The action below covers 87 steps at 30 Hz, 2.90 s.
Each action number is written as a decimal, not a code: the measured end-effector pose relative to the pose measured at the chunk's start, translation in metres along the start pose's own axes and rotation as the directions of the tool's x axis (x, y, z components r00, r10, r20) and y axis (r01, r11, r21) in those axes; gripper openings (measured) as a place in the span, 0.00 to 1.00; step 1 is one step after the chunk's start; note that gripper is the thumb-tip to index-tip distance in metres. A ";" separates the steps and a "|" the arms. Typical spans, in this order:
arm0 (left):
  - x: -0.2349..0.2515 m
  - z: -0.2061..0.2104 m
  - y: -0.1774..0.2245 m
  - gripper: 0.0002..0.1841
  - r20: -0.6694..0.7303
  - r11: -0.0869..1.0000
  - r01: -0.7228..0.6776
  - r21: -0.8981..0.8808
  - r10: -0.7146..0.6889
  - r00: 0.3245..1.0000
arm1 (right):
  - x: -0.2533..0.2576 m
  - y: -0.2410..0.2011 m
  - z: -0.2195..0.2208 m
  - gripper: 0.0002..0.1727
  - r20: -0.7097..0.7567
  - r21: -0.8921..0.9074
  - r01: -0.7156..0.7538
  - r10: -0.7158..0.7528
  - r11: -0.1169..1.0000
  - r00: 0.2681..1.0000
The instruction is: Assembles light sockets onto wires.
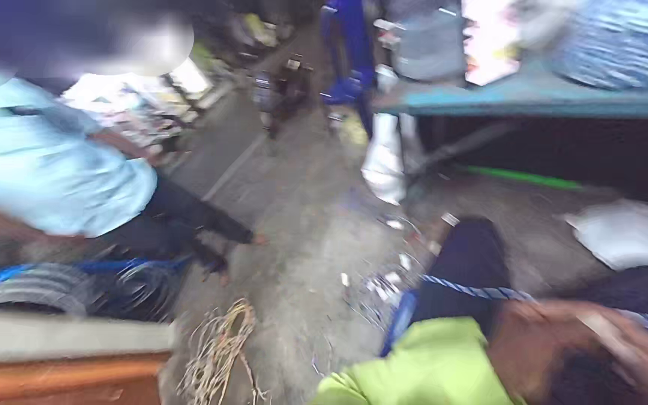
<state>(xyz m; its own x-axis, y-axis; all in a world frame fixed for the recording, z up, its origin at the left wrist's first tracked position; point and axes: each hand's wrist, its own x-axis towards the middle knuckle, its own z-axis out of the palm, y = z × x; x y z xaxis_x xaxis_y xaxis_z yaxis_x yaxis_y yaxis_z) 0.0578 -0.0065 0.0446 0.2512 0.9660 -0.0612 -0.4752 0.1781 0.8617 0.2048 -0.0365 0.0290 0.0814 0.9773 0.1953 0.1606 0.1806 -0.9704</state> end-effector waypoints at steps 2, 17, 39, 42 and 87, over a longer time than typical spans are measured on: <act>0.007 -0.005 -0.017 0.13 0.022 1.000 0.014 -0.018 -0.014 1.000 | 0.001 -0.011 0.006 0.14 -0.140 0.021 -0.026 0.029 0.999 0.990; 0.019 -0.022 -0.020 0.11 -0.032 0.927 -0.126 0.353 0.146 0.989 | -0.001 -0.001 -0.007 0.22 -0.059 0.296 0.033 -0.016 0.955 0.998; 0.030 -0.039 0.002 0.03 0.594 0.073 -0.695 0.715 0.459 0.660 | 0.010 0.012 -0.032 0.21 0.457 -0.027 -0.053 0.059 0.998 0.888; 0.028 -0.037 -0.002 0.04 0.554 0.057 -0.671 0.740 0.514 0.655 | 0.008 0.011 -0.033 0.18 0.405 0.083 -0.148 0.102 0.985 0.909; 0.020 -0.029 -0.011 0.04 0.181 0.786 -0.318 0.530 0.262 0.948 | 0.009 0.012 -0.032 0.10 0.083 -0.099 0.033 -0.025 0.995 0.996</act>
<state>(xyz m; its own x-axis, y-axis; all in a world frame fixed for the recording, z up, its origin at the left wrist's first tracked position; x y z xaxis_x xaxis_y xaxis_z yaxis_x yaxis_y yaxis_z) 0.0436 0.0159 0.0191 0.2664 0.9285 0.2586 -0.0071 -0.2664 0.9638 0.2390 -0.0292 0.0238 -0.0048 0.9784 0.2068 0.2595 0.2009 -0.9446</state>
